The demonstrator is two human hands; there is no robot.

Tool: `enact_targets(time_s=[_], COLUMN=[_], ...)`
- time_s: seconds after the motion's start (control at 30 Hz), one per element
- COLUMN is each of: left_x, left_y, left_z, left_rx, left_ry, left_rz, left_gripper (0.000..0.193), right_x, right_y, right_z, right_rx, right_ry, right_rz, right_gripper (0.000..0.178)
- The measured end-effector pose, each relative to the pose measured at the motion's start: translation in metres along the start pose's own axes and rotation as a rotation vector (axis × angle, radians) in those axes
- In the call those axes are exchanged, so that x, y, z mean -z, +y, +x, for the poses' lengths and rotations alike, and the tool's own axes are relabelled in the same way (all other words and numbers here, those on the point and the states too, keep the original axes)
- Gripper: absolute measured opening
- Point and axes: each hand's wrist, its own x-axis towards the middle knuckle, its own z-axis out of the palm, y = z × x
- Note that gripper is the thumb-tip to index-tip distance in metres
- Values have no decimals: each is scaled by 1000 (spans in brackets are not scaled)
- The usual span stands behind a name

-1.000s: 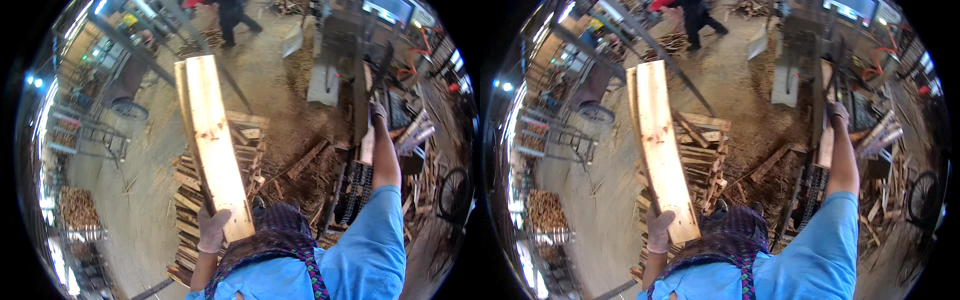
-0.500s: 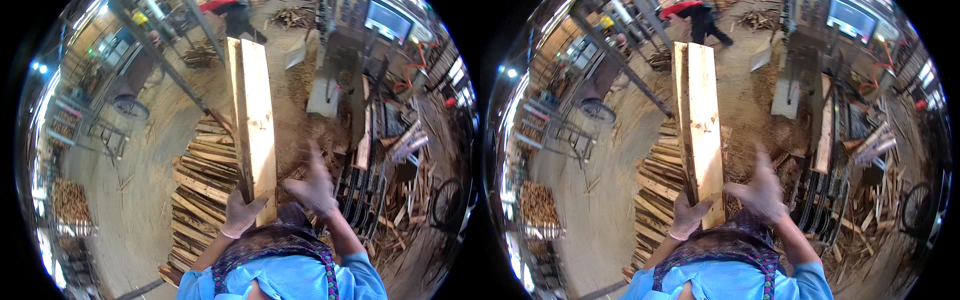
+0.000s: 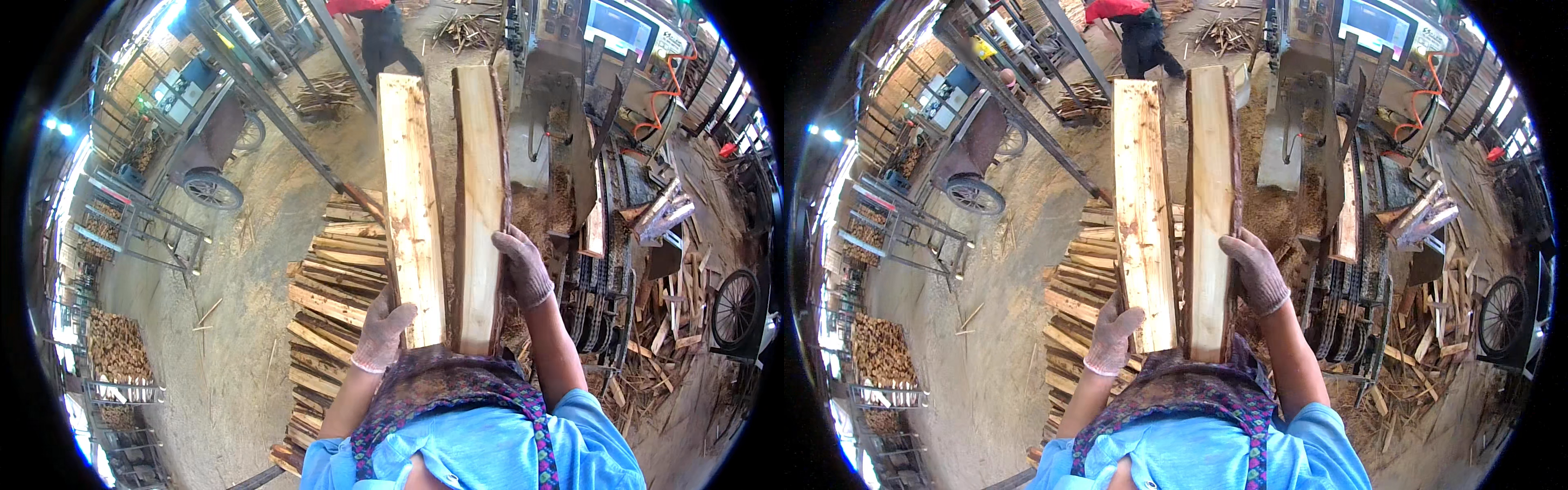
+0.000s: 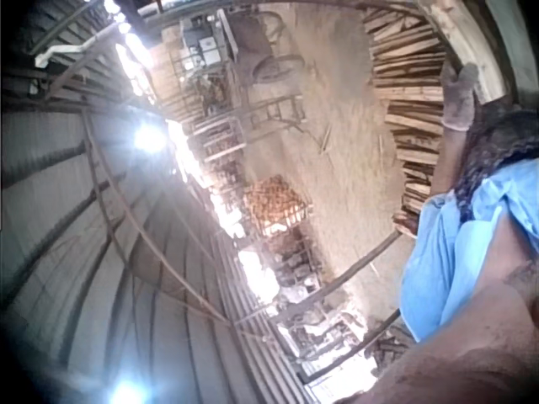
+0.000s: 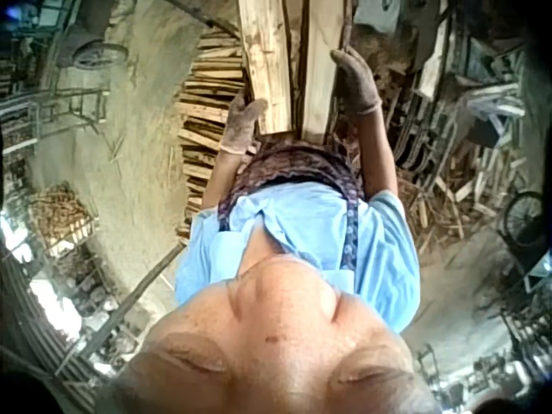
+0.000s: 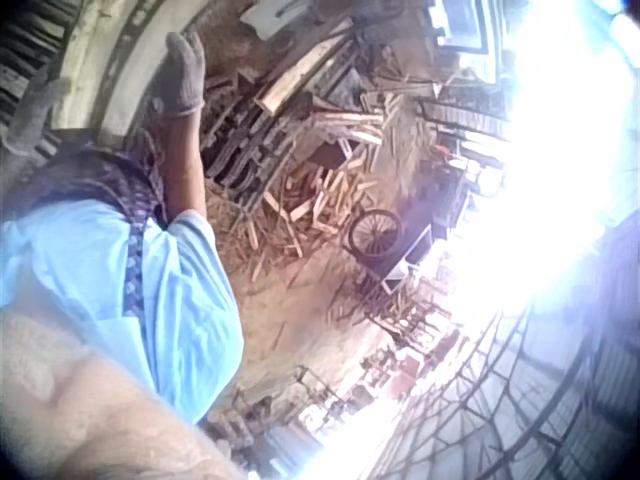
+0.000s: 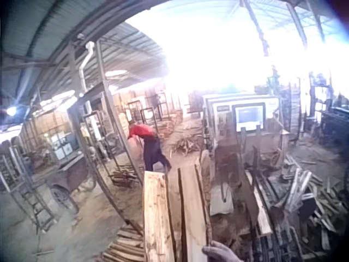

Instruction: The person repeatedly picks up wooden planks from a pile and stacks them onto a growing pile. The person wears gloves and handles the wood by hand, occasionally adjusting the stack. Another person in a red shirt is visible in the background working with wood.

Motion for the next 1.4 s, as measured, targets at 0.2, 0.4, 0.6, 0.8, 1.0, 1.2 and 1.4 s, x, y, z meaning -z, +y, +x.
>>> enact_targets(time_s=[0.2,0.4,0.6,0.8,1.0,1.2,1.4], left_x=[-6,-20,-75,-96,-29,61,113], left_y=[1,-6,-7,-11,-31,-86,-110], left_z=[-1,-5,13,47,46,-1,-91], left_rx=[151,33,18,34,93,347,496], left_ry=[12,-252,-491,-697,-264,308,615], left_rz=[379,195,421,645,500,509,417], left_gripper=[63,77,83,72,65,59,67], right_x=[-9,0,10,46,204,325,365], right_y=[-7,6,-40,-104,-171,-149,-155], right_z=[2,3,-37,-78,-43,113,160], right_rx=[58,237,369,471,708,330,-177], right_ry=[21,-75,2,397,598,617,492], right_rz=[-54,-576,-449,-378,-355,-842,-1669], right_gripper=[48,71,84,71,58,66,76])
